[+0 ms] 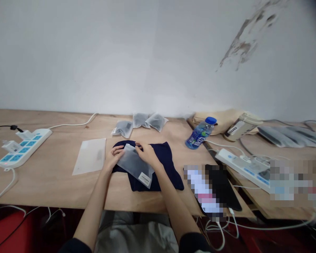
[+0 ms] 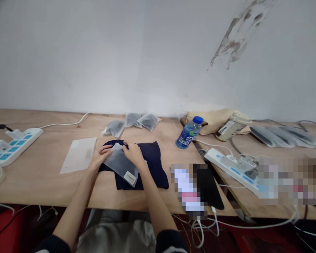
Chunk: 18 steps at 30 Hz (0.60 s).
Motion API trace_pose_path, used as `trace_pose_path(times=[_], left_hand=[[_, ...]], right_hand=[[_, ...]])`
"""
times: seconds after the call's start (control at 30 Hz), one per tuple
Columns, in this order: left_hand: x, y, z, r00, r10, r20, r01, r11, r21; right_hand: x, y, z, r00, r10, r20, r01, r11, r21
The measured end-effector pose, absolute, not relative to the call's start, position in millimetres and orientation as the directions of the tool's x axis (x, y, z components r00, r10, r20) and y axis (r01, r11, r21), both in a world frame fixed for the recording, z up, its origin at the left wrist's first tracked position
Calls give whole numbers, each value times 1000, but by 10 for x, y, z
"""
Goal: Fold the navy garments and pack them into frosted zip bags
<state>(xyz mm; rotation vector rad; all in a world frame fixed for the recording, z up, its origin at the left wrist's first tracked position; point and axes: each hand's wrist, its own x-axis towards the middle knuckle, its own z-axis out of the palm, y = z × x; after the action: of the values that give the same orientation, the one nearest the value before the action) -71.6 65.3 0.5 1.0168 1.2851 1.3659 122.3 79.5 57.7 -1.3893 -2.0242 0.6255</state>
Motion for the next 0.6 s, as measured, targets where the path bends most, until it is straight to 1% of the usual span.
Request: trace_pose_path(times=[0.13, 0.23, 0.4, 0.6], left_hand=[[-749, 642, 56, -158, 986, -54, -97, 39, 995], [-797, 606, 94, -136, 987, -83, -84, 72, 994], [-874, 546, 154, -99, 988, -121, -58, 115, 992], [-876, 546, 150, -81, 989, -127, -38, 124, 992]], right_hand=[[955, 1132, 553, -331, 929, 163, 661, 352, -663], [834, 1232, 574, -373, 918, 131, 661, 363, -657], [751, 1136, 585, -420, 900, 113, 654, 387, -650], [706, 982, 610, -397, 911, 111, 707, 381, -596]])
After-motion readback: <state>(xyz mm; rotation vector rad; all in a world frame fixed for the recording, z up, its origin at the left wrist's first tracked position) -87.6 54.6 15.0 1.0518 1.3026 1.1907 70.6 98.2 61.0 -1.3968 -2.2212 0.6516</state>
